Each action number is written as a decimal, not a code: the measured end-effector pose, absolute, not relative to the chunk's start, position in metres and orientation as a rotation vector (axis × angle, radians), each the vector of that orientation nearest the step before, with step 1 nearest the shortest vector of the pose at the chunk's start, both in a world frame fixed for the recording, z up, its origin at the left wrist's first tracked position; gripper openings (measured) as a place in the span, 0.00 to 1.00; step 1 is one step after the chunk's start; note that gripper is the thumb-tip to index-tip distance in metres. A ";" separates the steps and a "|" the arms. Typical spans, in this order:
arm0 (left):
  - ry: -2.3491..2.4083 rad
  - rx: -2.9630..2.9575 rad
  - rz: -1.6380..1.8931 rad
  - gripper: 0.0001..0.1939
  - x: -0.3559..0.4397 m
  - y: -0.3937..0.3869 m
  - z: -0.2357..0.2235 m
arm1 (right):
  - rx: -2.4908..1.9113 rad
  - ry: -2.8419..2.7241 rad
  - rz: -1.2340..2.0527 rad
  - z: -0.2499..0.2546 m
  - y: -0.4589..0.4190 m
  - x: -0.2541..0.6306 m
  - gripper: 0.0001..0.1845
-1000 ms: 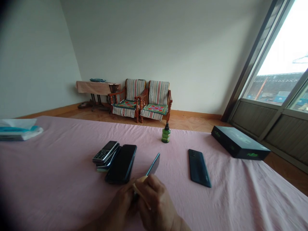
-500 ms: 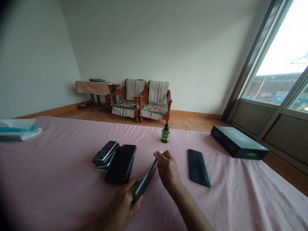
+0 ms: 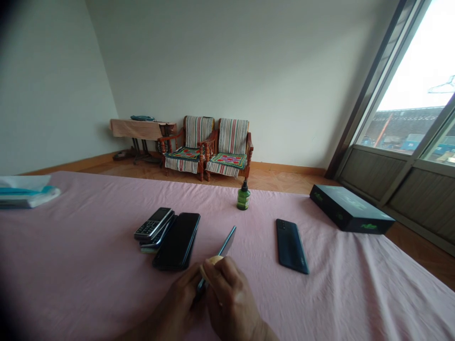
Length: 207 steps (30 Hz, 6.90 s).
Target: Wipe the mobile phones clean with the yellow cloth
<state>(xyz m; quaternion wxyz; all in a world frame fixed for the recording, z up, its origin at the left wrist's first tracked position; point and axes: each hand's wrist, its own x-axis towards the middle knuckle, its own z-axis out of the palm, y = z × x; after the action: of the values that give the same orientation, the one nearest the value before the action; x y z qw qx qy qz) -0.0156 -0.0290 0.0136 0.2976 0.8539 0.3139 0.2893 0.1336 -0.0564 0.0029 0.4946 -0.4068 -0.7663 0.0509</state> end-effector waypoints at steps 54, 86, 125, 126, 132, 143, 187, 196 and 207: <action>0.744 2.318 1.552 0.12 -0.025 -0.016 0.030 | -1.023 -1.810 -0.296 0.013 -0.059 0.132 0.31; 0.746 2.316 1.562 0.10 -0.024 -0.016 0.027 | -0.990 -1.994 -0.420 0.019 -0.064 0.137 0.28; 0.755 2.382 0.725 0.26 -0.034 -0.021 0.026 | -1.316 -1.825 0.113 0.010 -0.042 0.180 0.15; 0.771 2.379 0.720 0.24 -0.034 -0.021 0.027 | -1.336 -1.859 0.122 0.010 -0.043 0.178 0.15; 0.893 2.391 0.681 0.09 -0.032 -0.024 0.025 | -1.340 -2.104 0.177 0.013 -0.049 0.163 0.15; 0.969 2.333 0.636 0.11 -0.029 -0.025 0.018 | -1.533 -2.174 0.017 0.007 -0.025 0.153 0.13; 0.996 2.290 0.551 0.13 -0.030 -0.022 0.018 | -1.468 -2.137 0.147 -0.011 -0.001 0.150 0.16; 1.015 2.291 0.564 0.12 -0.031 -0.023 0.017 | -1.553 -2.120 0.005 -0.002 0.040 0.145 0.16; 0.973 2.305 0.539 0.11 -0.031 -0.023 0.023 | -1.401 -2.191 0.185 0.001 -0.012 0.146 0.13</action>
<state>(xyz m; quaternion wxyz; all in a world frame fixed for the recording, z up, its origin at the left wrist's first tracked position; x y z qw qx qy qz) -0.0306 -0.0235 0.0233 0.2869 0.8628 0.3642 0.2017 0.1456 -0.0122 0.0008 0.2640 -0.5182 -0.8106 0.0684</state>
